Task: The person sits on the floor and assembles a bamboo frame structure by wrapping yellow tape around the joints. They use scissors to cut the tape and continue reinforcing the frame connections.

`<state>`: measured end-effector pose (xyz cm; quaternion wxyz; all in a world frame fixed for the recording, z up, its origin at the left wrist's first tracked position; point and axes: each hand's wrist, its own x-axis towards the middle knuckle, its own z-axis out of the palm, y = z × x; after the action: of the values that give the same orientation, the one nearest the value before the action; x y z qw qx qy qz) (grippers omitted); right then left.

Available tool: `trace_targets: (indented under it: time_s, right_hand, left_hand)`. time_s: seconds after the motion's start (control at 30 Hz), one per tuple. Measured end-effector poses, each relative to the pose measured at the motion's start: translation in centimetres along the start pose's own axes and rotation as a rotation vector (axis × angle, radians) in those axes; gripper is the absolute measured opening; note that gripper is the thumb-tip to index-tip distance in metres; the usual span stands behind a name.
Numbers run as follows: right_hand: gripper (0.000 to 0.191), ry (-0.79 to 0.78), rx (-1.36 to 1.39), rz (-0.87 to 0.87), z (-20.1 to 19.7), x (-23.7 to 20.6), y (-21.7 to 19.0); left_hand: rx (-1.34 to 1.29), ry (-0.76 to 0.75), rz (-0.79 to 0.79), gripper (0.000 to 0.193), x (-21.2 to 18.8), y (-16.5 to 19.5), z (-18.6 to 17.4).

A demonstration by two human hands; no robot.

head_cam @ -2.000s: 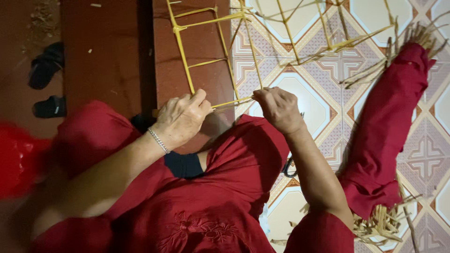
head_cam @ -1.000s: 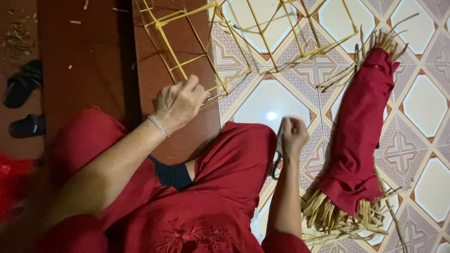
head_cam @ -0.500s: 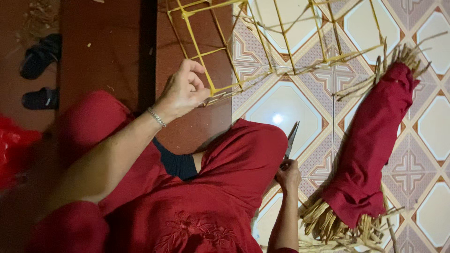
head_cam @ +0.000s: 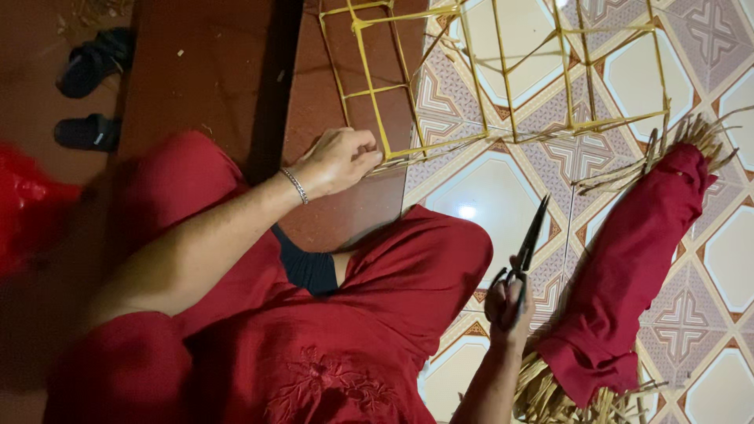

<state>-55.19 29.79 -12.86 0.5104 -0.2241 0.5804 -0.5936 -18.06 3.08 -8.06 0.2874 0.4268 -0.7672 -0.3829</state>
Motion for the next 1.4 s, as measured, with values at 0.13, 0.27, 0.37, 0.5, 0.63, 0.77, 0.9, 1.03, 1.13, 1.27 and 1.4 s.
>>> trace_targets:
  time_s: [0.13,0.27,0.37,0.5,0.63,0.77,0.9,1.03,1.13,1.27,1.4]
  right_hand:
    - [0.108,-0.368,0.013,0.014,5.1,-2.4,-1.1]
    - [0.111,-0.583,-0.062,0.129,10.2,-2.6,-0.8]
    - [0.117,-0.607,-0.294,0.091,12.9,-2.5,-1.1]
    - [0.111,-0.670,-0.347,0.034,15.1,-2.1,-1.5]
    - [0.108,-0.643,-0.358,0.039,16.1,-1.4,-1.3]
    - [0.101,-0.687,-0.399,-0.004,16.8,-0.5,-1.0]
    - [0.110,-0.630,-0.416,-0.003,18.5,0.1,-0.7]
    - [0.113,-0.616,-0.442,-0.052,20.1,0.3,-0.8]
    - [0.106,-0.609,-0.450,-0.087,20.7,0.5,-0.9]
    - [0.068,-0.486,-0.533,-0.116,20.9,0.5,0.0]
    - [0.049,-0.474,-0.532,-0.171,20.5,0.4,1.2]
  left_hand:
    - [-0.099,0.082,-0.034,0.021,-1.3,0.9,-0.6]
    - [-0.194,0.033,-0.204,0.018,-1.6,1.9,-1.3]
    - [-0.205,0.049,-0.203,0.015,-1.6,2.2,-1.5]
    - [-0.228,0.083,-0.167,0.014,-1.7,1.7,-1.3]
    - [-0.208,0.117,-0.061,0.015,-1.8,1.0,-1.1]
    - [-0.253,0.081,-0.127,0.015,-1.8,0.8,-0.9]
    - [-0.331,0.035,-0.229,0.017,-1.9,1.1,-0.8]
    - [-0.405,0.020,-0.285,0.018,-1.9,1.6,-0.7]
    - [-0.432,0.021,-0.281,0.018,-1.9,1.7,-0.5]
    - [-0.324,0.100,-0.146,0.016,-1.7,1.4,-0.3]
    - [-0.332,0.110,-0.101,0.015,-1.8,1.2,-0.3]
